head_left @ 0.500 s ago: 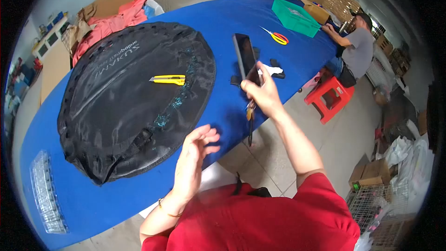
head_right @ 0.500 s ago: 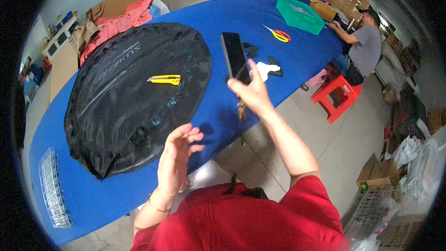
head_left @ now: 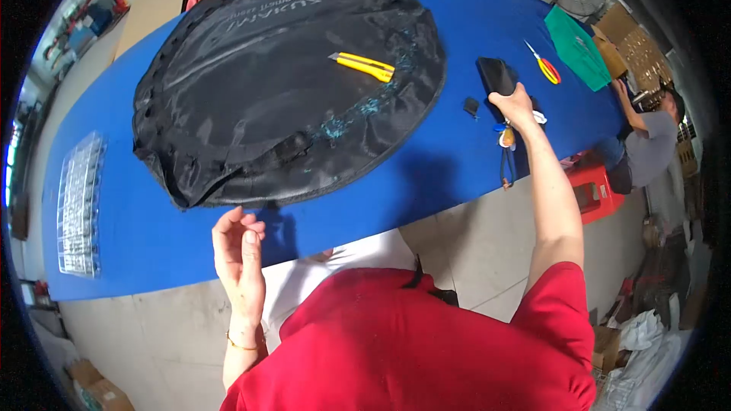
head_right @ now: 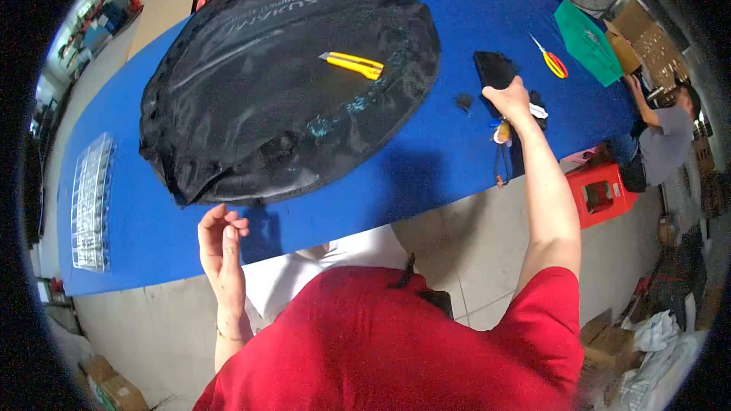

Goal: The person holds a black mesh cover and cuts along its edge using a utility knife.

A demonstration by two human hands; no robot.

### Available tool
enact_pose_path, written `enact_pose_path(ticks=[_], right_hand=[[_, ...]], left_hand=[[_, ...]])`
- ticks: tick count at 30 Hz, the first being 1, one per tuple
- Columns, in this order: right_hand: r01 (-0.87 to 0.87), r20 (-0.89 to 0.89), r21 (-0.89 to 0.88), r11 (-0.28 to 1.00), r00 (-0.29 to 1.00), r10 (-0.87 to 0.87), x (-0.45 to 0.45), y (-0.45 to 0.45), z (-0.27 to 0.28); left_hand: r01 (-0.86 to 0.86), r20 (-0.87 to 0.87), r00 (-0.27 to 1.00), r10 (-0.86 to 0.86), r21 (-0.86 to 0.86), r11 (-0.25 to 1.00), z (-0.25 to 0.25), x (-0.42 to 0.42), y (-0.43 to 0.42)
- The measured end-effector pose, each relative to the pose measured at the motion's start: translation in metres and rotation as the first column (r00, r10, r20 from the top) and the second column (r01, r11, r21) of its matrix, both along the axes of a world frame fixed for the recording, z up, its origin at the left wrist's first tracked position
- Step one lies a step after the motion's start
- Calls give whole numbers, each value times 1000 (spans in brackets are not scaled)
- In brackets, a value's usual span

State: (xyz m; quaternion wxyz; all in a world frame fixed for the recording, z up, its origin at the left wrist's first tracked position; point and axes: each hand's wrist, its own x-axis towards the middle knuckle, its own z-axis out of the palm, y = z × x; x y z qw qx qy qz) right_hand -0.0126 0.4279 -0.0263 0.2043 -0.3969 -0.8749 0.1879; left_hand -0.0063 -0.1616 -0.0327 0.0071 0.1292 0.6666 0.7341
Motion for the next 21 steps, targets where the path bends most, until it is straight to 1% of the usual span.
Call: enact_pose_path(ticks=[2,3,5,6,7,8,9,10,12,13,14,15,16,17,18,19,20,21], right_hand=[[-53,14,-68,996,998,54,-4,13,-10],[-28,-21,32,999,999,28,-5,13,-15],[-52,32,-41,998,998,54,-6,21,-15],[-62,67,-78,995,995,67,-7,26,-17],[-52,91,-62,997,994,58,-8,29,-20],[-43,114,-43,998,992,47,-9,31,-22],[-60,131,64,996,990,52,-9,31,-25],[-69,134,63,996,989,60,-9,26,-22],[-60,319,95,994,948,27,-11,17,-12],[-71,372,62,996,927,43,-12,17,-8],[-80,373,63,995,926,51,-14,16,-5],[-54,450,51,997,893,26,-15,11,3],[-28,520,42,999,854,2,-18,8,7],[-32,539,130,991,841,-43,-20,10,3],[-40,474,216,975,878,-69,-17,3,3],[-42,404,299,953,910,-86,-14,-12,8],[-67,341,323,944,939,-50,-15,-25,15],[-162,225,389,907,971,77,-16,-30,13]], left_hand=[[-47,-3,999,47,-13,999,-2,-2,-8],[-74,-3,997,74,-15,997,-4,-2,-10],[-136,-27,991,134,-90,987,-5,-4,-13],[-142,-28,990,141,-76,987,-3,-5,-13],[-150,-21,989,149,-84,985,0,-5,-14],[-133,-46,990,130,-78,988,4,-4,-13],[-116,-76,991,111,-70,991,10,-3,-10],[-104,-95,991,97,-72,992,19,0,-6],[-71,-242,970,31,-159,985,37,3,-2],[-68,-331,943,7,-173,982,52,6,2],[20,-370,927,-57,-104,994,66,8,4],[109,-416,902,-115,-39,993,81,10,6],[240,-377,909,-176,130,962,94,14,7],[380,-467,843,-269,161,911,106,9,5],[469,-469,836,-286,338,816,119,16,12],[718,-569,668,-479,326,615,133,2,6],[815,-641,573,-511,379,438,139,-1,6],[760,-668,647,-369,523,386,143,13,8]])
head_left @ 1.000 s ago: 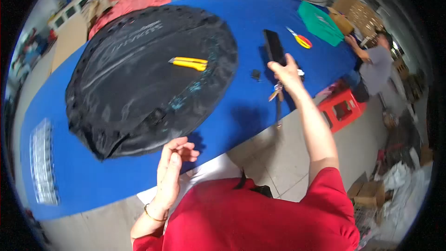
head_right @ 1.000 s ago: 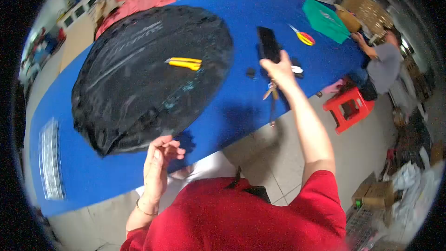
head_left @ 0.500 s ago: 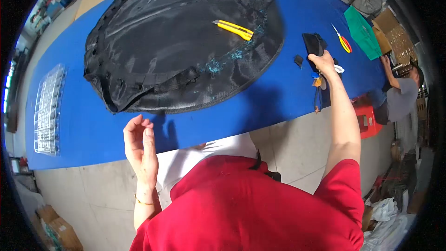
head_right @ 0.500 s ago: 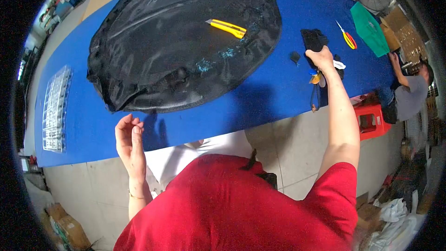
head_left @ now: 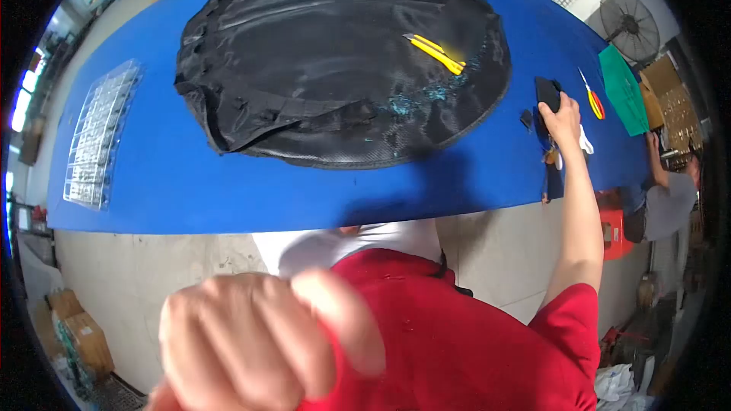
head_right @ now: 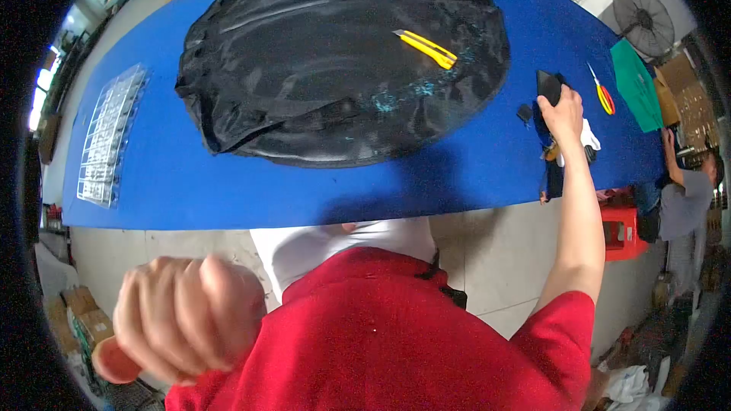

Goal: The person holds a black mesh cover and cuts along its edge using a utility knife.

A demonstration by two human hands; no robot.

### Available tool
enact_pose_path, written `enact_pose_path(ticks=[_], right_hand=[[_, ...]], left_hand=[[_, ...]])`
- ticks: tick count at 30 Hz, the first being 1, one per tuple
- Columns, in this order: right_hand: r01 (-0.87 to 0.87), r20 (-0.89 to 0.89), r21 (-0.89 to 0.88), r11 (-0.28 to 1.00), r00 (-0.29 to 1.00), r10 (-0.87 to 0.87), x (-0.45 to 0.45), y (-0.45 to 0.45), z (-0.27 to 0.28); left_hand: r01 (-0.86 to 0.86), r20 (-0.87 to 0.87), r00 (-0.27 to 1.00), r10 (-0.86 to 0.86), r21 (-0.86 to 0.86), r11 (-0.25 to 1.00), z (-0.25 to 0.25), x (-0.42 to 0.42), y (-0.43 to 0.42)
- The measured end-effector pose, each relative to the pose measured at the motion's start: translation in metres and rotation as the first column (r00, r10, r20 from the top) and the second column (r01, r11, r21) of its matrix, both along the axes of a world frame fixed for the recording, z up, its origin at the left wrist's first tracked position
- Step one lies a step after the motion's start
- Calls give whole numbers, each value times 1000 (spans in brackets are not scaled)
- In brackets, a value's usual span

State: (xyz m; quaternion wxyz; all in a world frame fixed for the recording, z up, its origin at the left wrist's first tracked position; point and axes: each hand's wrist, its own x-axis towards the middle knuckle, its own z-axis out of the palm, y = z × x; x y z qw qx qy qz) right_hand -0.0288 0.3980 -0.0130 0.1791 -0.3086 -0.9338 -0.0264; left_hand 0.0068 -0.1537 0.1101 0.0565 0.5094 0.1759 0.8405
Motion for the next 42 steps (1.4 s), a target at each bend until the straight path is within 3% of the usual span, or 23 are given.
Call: enact_pose_path(ticks=[1,2,4,8,14,16,18,21,22,23,24,25,26,27,28,30,32,37,42], right_hand=[[-143,-114,63,988,982,149,1,-4,-2],[-194,-154,37,980,968,197,2,-9,-7],[-308,-197,22,951,931,307,5,-41,-5],[-518,-297,-22,855,820,489,15,-108,-4],[-644,-372,34,764,702,608,24,-166,-15],[-661,-368,31,750,690,623,27,-177,-17],[-658,-380,13,753,693,613,31,-189,-17],[-696,-397,2,718,658,640,36,-203,-22],[-703,-391,1,711,654,647,39,-208,-23],[-709,-393,-4,705,650,651,41,-214,-24],[-721,-411,0,693,632,657,43,-216,-28],[-726,-408,-1,688,628,662,45,-216,-32],[-729,-404,1,684,625,667,47,-216,-36],[-727,-402,-12,687,632,662,48,-218,-38],[-734,-406,-15,679,625,667,49,-219,-40],[-731,-452,-96,675,636,625,47,-225,-43],[-730,-443,-65,680,632,636,47,-230,-49],[-707,-409,-76,703,665,625,56,-222,-51],[-619,-400,-176,766,756,519,68,-200,-55]], left_hand=[[282,-144,952,-269,81,956,9,-14,-2],[290,-166,950,-265,150,945,12,-12,-12],[418,-128,896,-424,-77,905,-2,-2,-34],[428,-49,904,-425,108,897,33,-5,16],[387,-55,922,-383,120,914,21,6,-7],[483,-125,875,-469,133,866,27,1,-4],[578,-109,812,-574,14,816,17,4,-20],[671,-246,645,-723,-269,691,-6,-21,-26],[465,-318,741,-592,-395,793,-22,-29,-45],[213,-171,940,-297,-387,897,-39,-20,-53],[13,-20,1000,-23,-382,924,-51,-20,-50],[-322,75,859,506,-690,648,-49,-6,-56],[-318,-50,634,772,-927,201,-46,-3,-60],[-441,-264,517,814,-898,-10,-85,-17,-68],[-573,-620,329,712,-730,-372,-101,-25,-71],[-708,-882,-23,470,-318,-631,-137,-43,-86],[-636,-822,19,569,-449,-628,-159,-48,-93],[-508,-900,-56,432,-347,-788,-183,-66,-132],[-378,-888,33,458,-435,-817,-182,-84,-172]])
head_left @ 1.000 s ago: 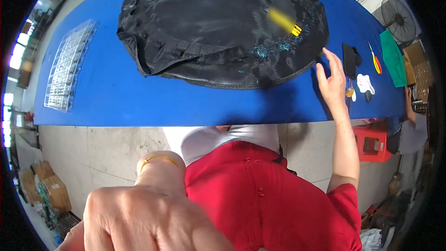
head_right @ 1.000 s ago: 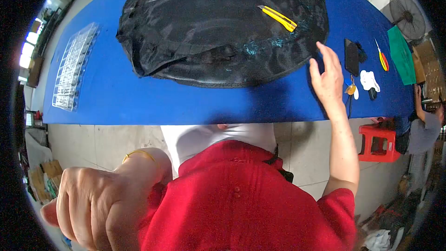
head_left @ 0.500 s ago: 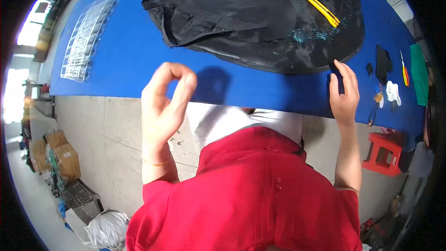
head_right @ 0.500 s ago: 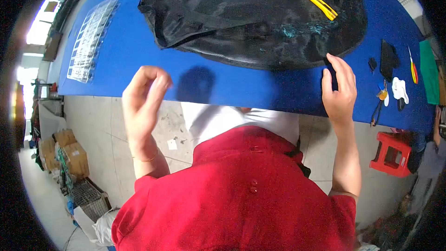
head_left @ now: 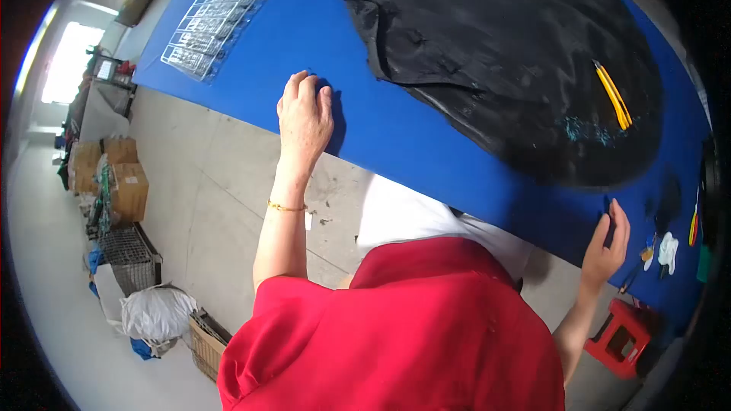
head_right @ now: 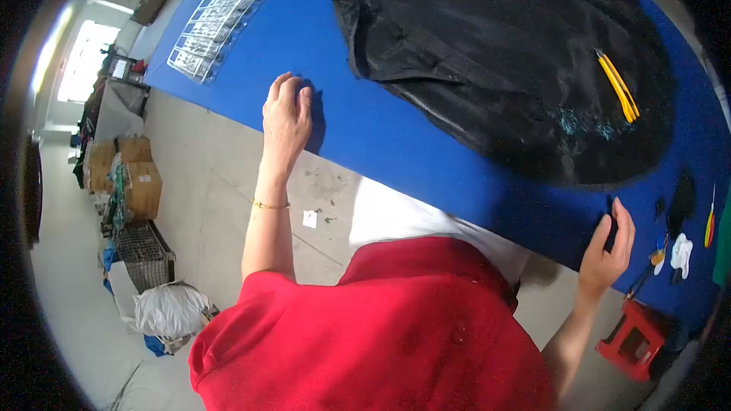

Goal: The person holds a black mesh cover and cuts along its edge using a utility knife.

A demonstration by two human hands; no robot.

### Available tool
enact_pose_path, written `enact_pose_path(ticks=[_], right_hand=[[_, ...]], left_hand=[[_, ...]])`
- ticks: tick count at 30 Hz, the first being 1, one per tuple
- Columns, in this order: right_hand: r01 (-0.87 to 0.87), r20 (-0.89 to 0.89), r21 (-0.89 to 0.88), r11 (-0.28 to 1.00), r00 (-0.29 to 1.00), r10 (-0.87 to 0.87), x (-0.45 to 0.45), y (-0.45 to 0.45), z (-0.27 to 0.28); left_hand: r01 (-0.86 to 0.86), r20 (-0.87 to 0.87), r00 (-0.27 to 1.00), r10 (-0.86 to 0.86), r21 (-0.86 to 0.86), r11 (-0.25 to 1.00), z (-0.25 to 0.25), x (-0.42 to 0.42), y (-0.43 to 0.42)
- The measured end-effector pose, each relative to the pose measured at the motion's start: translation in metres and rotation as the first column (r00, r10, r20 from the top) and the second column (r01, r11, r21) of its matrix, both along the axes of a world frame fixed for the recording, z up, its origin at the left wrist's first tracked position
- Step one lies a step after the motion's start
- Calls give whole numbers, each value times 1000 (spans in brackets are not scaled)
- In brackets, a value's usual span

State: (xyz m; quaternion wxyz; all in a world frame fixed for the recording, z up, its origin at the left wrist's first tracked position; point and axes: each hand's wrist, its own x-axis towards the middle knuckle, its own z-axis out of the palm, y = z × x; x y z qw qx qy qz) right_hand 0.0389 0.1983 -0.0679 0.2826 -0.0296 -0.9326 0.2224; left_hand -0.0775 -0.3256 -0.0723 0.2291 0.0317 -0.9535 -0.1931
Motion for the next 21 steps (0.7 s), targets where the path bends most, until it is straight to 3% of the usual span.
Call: enact_pose_path(ticks=[2,5,6,8,9,12,13,16,21], right_hand=[[-2,24,-22,1000,1000,3,1,0,-3],[31,77,-9,999,997,-31,-3,-1,-11],[20,66,36,999,998,-23,-2,3,-13],[12,50,81,997,999,-16,-2,7,-16],[13,50,96,995,999,-18,-1,8,-17],[5,55,129,992,998,-12,-1,11,-17],[19,69,160,987,997,-30,-1,10,-16],[42,103,180,983,993,-61,0,6,-13],[45,129,158,986,989,-65,0,7,-13]], left_hand=[[7,-11,1000,-9,-150,989,-5,-11,-9],[3,119,993,21,-196,981,-4,-29,-16],[-18,-41,999,8,-244,970,-14,-34,-20],[-100,51,992,111,-189,977,24,-32,-18],[-88,-257,964,71,-56,995,24,-29,-18],[-229,-206,949,239,71,971,37,-11,-22],[-273,-115,953,281,81,959,32,-7,-29],[-213,-229,944,238,130,968,8,-4,-30],[-160,-226,957,181,107,981,-18,3,-19]])
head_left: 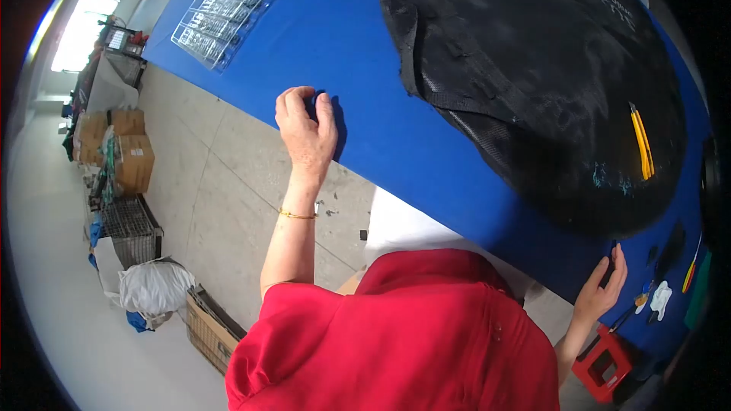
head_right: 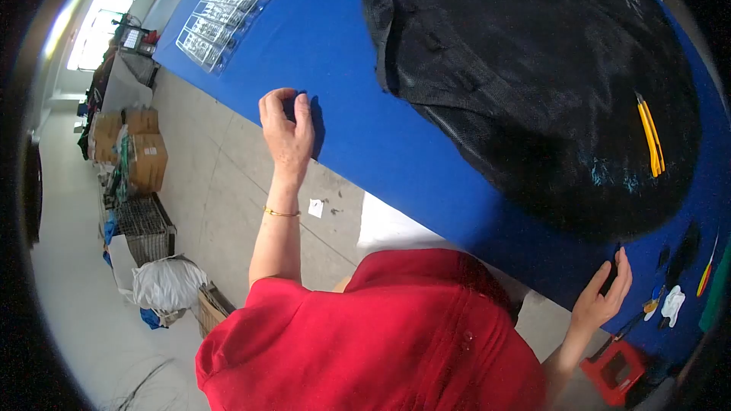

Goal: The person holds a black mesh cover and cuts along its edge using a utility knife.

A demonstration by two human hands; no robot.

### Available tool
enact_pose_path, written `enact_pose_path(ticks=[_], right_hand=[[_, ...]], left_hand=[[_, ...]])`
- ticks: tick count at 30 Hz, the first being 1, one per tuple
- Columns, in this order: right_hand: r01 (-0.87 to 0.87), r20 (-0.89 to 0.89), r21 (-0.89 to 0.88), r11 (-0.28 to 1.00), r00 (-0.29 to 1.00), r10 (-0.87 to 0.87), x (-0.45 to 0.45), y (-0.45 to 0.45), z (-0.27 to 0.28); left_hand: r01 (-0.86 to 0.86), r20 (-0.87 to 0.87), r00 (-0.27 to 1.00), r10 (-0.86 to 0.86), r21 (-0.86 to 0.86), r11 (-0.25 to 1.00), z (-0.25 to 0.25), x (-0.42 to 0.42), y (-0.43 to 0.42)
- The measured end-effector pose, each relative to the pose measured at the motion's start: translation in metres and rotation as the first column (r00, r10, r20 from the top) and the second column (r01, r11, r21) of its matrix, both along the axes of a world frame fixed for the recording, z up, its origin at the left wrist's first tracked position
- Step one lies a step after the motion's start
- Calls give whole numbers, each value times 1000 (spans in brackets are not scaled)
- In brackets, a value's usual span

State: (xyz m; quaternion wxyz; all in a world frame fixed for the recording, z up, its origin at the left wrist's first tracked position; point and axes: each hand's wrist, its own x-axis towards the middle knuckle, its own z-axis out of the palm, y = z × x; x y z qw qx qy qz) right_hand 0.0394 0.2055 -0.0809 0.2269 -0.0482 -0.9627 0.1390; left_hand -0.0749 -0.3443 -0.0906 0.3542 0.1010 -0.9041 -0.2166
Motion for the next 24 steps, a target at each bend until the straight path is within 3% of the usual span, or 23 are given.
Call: enact_pose_path(ticks=[24], right_hand=[[-10,2,-30,999,1000,10,-2,-5,3]], left_hand=[[-47,17,999,48,-35,998,-6,-2,4]])
